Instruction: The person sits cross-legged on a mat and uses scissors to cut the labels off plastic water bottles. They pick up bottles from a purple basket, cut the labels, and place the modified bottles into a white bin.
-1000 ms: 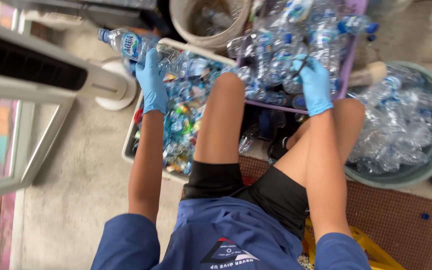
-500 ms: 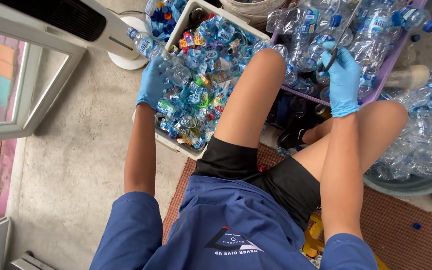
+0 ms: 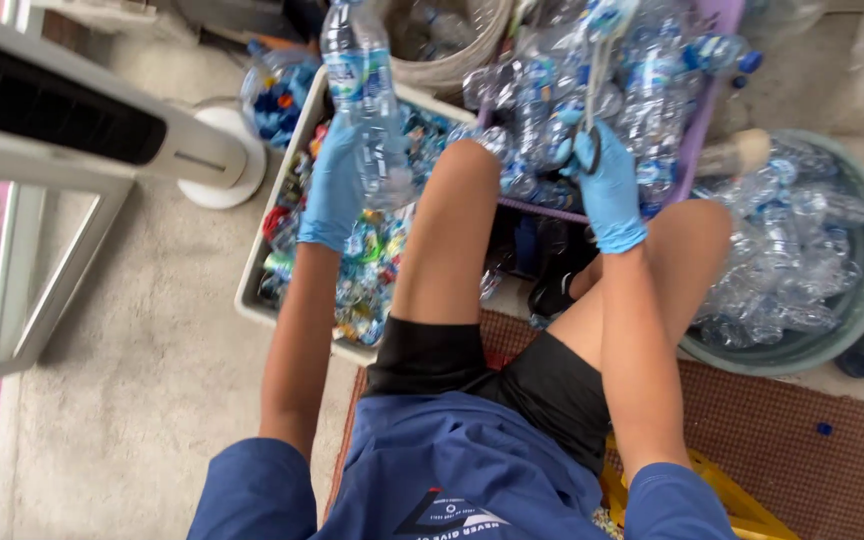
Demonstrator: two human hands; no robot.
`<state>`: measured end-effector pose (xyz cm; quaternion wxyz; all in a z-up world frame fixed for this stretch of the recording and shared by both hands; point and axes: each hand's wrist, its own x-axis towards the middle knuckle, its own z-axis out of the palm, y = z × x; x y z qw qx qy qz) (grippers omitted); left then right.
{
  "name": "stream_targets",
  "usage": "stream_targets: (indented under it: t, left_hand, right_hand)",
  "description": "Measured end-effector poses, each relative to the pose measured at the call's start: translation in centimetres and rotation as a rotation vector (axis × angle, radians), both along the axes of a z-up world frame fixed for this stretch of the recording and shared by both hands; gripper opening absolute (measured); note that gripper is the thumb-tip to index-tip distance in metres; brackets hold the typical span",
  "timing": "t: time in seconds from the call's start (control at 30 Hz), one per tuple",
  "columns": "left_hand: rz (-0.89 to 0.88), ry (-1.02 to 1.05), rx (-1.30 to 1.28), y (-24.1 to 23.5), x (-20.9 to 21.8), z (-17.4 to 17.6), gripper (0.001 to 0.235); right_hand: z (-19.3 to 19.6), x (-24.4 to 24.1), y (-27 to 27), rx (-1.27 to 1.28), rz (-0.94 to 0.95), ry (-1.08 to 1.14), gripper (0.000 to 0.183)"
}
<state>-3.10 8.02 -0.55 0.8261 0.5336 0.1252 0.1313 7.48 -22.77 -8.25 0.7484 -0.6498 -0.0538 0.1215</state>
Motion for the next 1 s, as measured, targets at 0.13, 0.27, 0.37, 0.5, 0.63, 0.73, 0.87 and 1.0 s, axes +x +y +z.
stream_targets:
  t: [0.13, 0.27, 0.37, 0.5, 0.63, 0.73, 0.87, 1.0]
  left_hand:
    - [-0.178, -0.236, -0.324, -6.0, 7.8, -4.3, 0.061]
    - [-0.235, -0.322, -0.39, -12.5, 14.1, -9.2, 0.068]
    - [-0.185, -0.218, -0.357, -15.6, 15.5, -18.1, 0.067]
    - [-0.213, -0.138, -0.301, -15.6, 14.4, -19.2, 0.064]
    - [-0.088, -0.106, -0.265, -18.0, 14.6, -13.8, 0.076]
    - [-0.029, -0.075, -0.129, -18.3, 12.7, -10.2, 0.073]
    - [-0.378, -0.099, 0.549, -14.9, 12.5, -8.3, 0.047]
    - [-0.295, -0.407, 0.281, -13.6, 14.8, -17.0, 0.058]
  right_hand:
    - [2.4, -1.6, -1.2, -0.064, 0.04, -0.27, 0.031]
    - [4.2, -5.0, -1.7, -0.156, 0.084, -0.359, 0.013]
    - [1.4, -4.9, -2.3, 0.101, 0.101, -0.167, 0.031]
    - [-2.7, -4.7, -2.1, 0.019, 0.024, -0.168, 0.035]
    - [-0.2, -3.5, -2.2, 0.116, 0.035, -0.101, 0.039]
    - [1.8, -4.0, -2.4, 0.149, 0.071, -0.085, 0.035]
    - [1.3, -3.8, -2.7, 0.203, 0.112, -0.048, 0.03]
    - [-2.4, -3.4, -3.0, 0.177, 0.14, -0.068, 0.036]
